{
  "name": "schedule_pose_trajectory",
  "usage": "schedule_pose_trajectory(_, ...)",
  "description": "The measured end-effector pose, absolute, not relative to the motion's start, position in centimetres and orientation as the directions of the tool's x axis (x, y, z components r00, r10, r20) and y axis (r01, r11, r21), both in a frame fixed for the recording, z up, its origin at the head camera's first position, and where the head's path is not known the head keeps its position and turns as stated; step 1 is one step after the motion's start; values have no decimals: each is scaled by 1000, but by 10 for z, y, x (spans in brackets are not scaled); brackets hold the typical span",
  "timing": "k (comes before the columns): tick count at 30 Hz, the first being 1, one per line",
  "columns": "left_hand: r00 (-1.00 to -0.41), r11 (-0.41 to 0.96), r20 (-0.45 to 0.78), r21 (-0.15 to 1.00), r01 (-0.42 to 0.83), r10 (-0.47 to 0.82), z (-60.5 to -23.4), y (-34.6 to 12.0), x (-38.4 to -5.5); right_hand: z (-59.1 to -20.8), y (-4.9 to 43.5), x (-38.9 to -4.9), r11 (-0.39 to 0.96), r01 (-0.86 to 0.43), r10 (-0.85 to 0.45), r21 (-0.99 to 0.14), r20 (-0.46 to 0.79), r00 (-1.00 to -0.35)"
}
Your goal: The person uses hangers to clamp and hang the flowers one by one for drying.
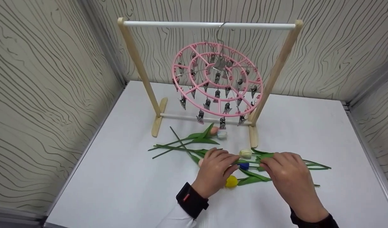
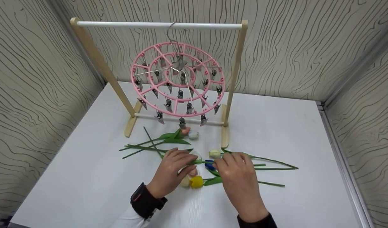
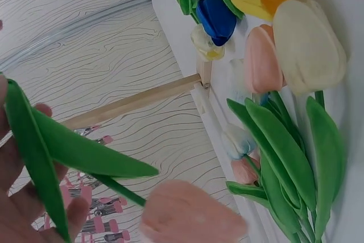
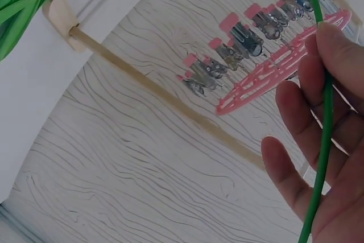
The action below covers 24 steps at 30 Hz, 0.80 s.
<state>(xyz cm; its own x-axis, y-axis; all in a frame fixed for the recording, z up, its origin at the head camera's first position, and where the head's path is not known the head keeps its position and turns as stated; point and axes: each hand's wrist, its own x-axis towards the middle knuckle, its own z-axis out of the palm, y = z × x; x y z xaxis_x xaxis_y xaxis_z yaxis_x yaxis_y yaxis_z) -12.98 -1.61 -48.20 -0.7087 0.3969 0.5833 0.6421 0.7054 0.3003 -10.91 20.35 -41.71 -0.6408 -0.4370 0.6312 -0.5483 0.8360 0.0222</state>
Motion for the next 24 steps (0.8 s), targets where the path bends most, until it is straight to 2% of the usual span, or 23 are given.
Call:
schedule_pose_trajectory(3,-692,702,608,291,650,389,-482,-18,-132,-412,195,-110,833,-552,-465,47,600,-651)
schedule_pose_trajectory(6,-692,699,623,309,645,363,-482,-21,-134,-408,189,-111,815,-578,-478,47,619,-623)
schedule_pose_trajectory(12,-734,685,613,402,607,292,-482,-27,-137,-403,181,-106,746,-666,-419,20,792,-445)
schedule_pose_trajectory(14,-760,670,593,454,587,264,-481,-30,-138,-402,180,-105,731,-682,-398,14,821,-409)
schedule_pose_trajectory(18,-795,629,576,550,550,191,-482,-37,-141,-405,181,-107,727,-686,-384,-28,812,-440)
schedule_pose_trajectory(24,-799,588,599,629,509,51,-484,-52,-144,-412,177,-118,716,-673,-356,-185,733,-580)
